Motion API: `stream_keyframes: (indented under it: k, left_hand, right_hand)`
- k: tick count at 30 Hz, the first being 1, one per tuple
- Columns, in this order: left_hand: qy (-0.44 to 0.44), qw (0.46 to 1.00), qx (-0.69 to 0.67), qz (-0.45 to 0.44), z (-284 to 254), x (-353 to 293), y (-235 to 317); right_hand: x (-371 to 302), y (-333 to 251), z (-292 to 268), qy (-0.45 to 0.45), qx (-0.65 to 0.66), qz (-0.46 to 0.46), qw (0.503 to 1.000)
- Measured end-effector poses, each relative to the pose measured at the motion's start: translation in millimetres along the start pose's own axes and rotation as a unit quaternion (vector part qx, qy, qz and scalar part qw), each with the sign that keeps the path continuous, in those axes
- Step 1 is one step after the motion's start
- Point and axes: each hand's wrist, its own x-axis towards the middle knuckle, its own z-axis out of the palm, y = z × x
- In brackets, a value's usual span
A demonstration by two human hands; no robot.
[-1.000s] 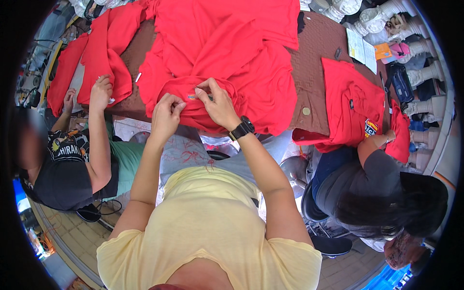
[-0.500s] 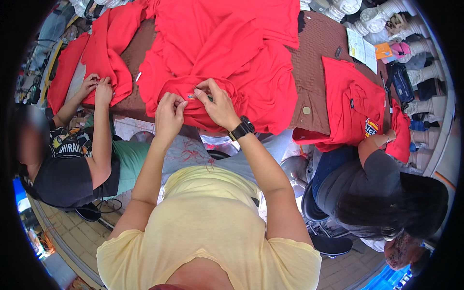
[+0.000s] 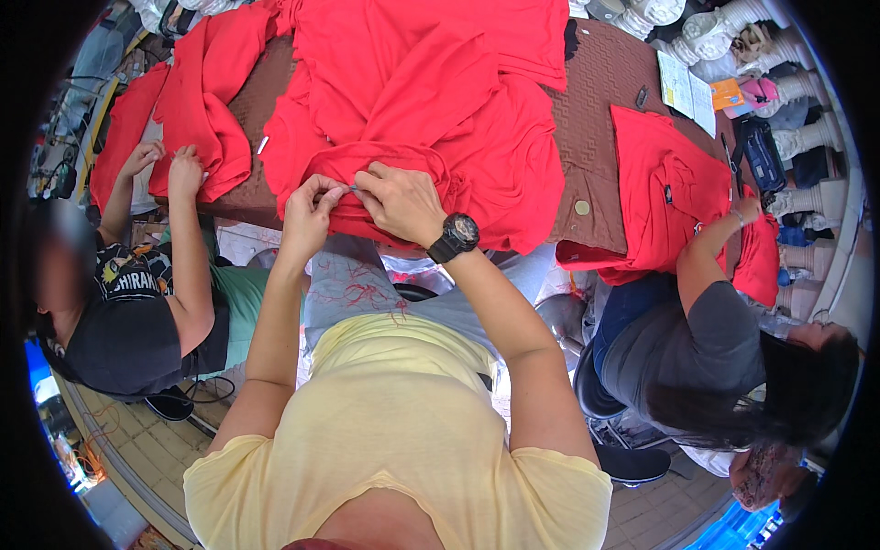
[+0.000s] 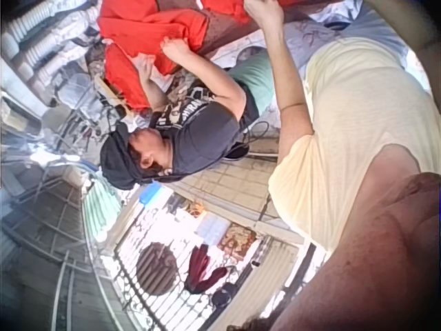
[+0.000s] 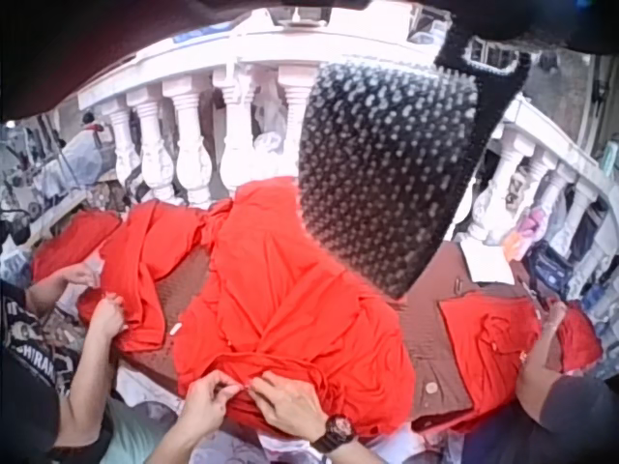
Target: The person trims excess threads from red t-shirts using small snips while working at a table with other people.
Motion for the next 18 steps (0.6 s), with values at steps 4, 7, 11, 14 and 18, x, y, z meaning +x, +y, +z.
stream_keyframes:
  k: [4,7,11,14,18]
  left_hand:
    - [-0.004,1.000,0.005,-0.008,-0.1,-0.4,-1.6]
    - [-0.015,0.999,-0.025,0.038,-2.4,-2.9,-4.5]
    - [-0.386,0.913,0.130,-0.033,-60.1,-22.7,48.9]
    - [0.073,0.940,0.267,0.200,-50.8,-15.0,63.9]
    - [0.034,0.918,0.372,0.131,-41.7,17.0,27.9]
  right_hand:
    - [2.6,-3.6,2.8,0.001,-0.011,-0.006,1.000]
    - [2.4,-5.1,2.7,-0.028,-0.042,0.010,0.999]
    - [3.4,0.7,-28.1,0.089,0.109,0.128,0.982]
    - [18.0,0.7,-55.0,0.116,0.018,0.158,0.980]
    - [20.5,25.0,-41.1,-0.011,-0.010,0.112,0.994]
